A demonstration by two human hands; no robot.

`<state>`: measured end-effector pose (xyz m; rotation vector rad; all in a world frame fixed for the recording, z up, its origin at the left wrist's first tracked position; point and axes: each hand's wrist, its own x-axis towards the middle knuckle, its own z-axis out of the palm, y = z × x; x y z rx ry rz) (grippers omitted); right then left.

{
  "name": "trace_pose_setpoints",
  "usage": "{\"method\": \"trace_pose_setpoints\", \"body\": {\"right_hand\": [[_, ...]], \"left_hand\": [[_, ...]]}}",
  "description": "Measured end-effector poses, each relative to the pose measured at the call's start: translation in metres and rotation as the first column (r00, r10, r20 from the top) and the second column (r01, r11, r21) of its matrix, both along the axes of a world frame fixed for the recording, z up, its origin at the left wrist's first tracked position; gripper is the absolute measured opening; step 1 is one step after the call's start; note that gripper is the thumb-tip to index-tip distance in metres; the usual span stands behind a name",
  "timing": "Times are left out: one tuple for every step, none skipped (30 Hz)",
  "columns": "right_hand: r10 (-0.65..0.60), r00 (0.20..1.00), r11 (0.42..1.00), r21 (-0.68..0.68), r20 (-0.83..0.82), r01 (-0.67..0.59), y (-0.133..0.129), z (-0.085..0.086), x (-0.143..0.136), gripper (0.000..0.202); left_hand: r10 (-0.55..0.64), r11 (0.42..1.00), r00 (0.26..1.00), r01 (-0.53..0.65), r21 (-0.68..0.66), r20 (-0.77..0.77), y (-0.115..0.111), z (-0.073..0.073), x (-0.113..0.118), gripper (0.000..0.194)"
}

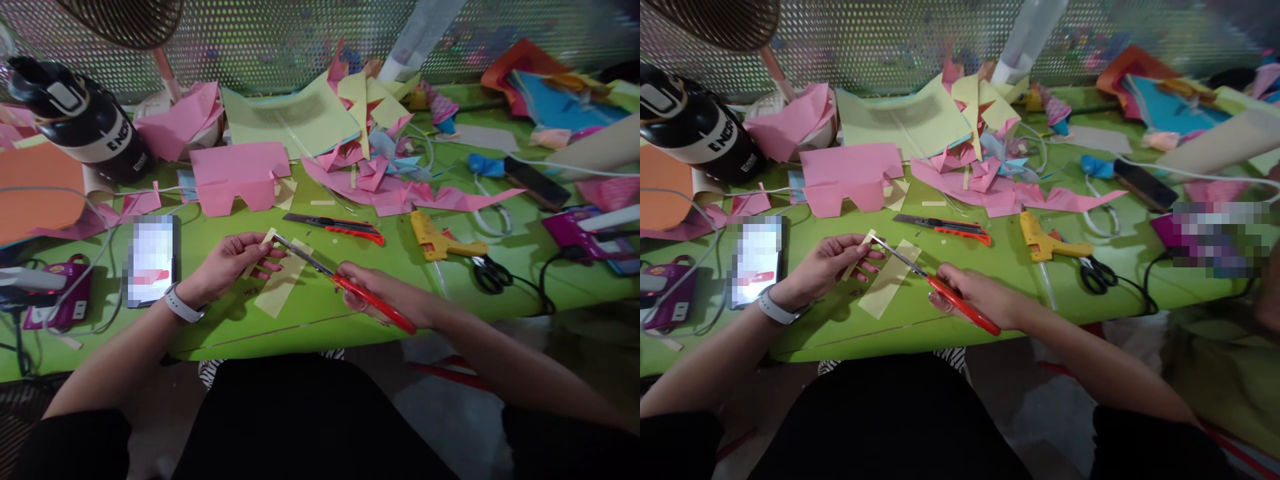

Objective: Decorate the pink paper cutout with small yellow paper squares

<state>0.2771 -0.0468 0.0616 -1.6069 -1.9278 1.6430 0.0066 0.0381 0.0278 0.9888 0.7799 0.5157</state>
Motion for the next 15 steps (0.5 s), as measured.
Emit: {"method": "trace_pose_setpoints", "body": {"right_hand": [[-0.01, 1.0, 1.0, -0.015, -0.009, 0.01, 0.0003, 0.0008, -0.0008, 0.029], [-0.021, 1.0, 0.999, -0.033, -0.015, 0.02, 0.0005, 0.0015, -0.0015, 0.028], [-0.028, 0.999, 0.998, -0.051, -0.018, 0.027, 0.0008, 0.0018, -0.0022, 0.027], [-0.033, 0.999, 0.998, -0.062, -0.019, 0.032, 0.0011, 0.002, -0.0027, 0.026], [-0.036, 0.999, 0.997, -0.066, -0.02, 0.035, 0.0015, 0.0019, -0.003, 0.027], [-0.035, 0.999, 0.997, -0.066, -0.024, 0.034, 0.0018, 0.0017, -0.0031, 0.028], [-0.031, 0.999, 0.997, -0.066, -0.031, 0.029, 0.002, 0.0014, -0.003, 0.029], [-0.029, 0.999, 0.997, -0.067, -0.043, 0.026, 0.0023, 0.001, -0.0028, 0.03], [-0.028, 0.998, 0.997, -0.07, -0.055, 0.024, 0.0024, 0.0007, -0.0024, 0.03], [-0.028, 0.997, 0.997, -0.074, -0.067, 0.023, 0.0025, 0.0004, -0.0019, 0.031], [-0.029, 0.997, 0.996, -0.083, -0.074, 0.022, 0.0026, 0.0002, -0.0014, 0.031], [-0.035, 0.996, 0.995, -0.095, -0.076, 0.027, 0.0025, 0.0002, -0.001, 0.031], [-0.046, 0.996, 0.993, -0.108, -0.073, 0.038, 0.0024, 0.0002, -0.0007, 0.03], [-0.057, 0.996, 0.992, -0.117, -0.068, 0.049, 0.0023, 0.0004, -0.0005, 0.029], [-0.066, 0.996, 0.991, -0.121, -0.063, 0.058, 0.0021, 0.0006, -0.0004, 0.029]], "left_hand": [[-0.003, 1.0, 1.0, 0.003, -0.001, -0.01, 0.0, 0.0003, 0.0002, 0.025], [-0.007, 1.0, 1.0, 0.007, -0.003, -0.016, -0.0001, 0.0007, 0.0005, 0.024], [-0.011, 1.0, 1.0, 0.011, -0.004, -0.015, -0.0001, 0.0011, 0.0007, 0.024], [-0.014, 1.0, 1.0, 0.014, -0.005, -0.01, -0.0001, 0.0014, 0.001, 0.023], [-0.016, 1.0, 1.0, 0.016, -0.006, -0.002, 0.0, 0.0017, 0.0012, 0.023], [-0.017, 1.0, 1.0, 0.017, -0.008, 0.004, 0.0001, 0.0019, 0.0013, 0.023], [-0.018, 1.0, 1.0, 0.019, -0.011, 0.007, 0.0002, 0.0022, 0.0014, 0.024], [-0.019, 1.0, 1.0, 0.02, -0.013, 0.005, 0.0004, 0.0024, 0.0013, 0.024], [-0.021, 1.0, 1.0, 0.021, -0.014, -0.001, 0.0005, 0.0027, 0.0013, 0.024], [-0.022, 1.0, 1.0, 0.022, -0.016, -0.008, 0.0006, 0.0031, 0.0012, 0.025], [-0.022, 1.0, 1.0, 0.022, -0.017, -0.014, 0.0006, 0.0034, 0.001, 0.025], [-0.025, 1.0, 1.0, 0.025, -0.018, -0.017, 0.0006, 0.0037, 0.0009, 0.025], [-0.027, 0.999, 0.999, 0.027, -0.02, -0.017, 0.0005, 0.004, 0.0008, 0.025], [-0.029, 0.999, 0.999, 0.029, -0.023, -0.015, 0.0004, 0.0042, 0.0008, 0.026], [-0.03, 0.999, 0.999, 0.029, -0.025, -0.012, 0.0003, 0.0044, 0.0008, 0.026]]}}
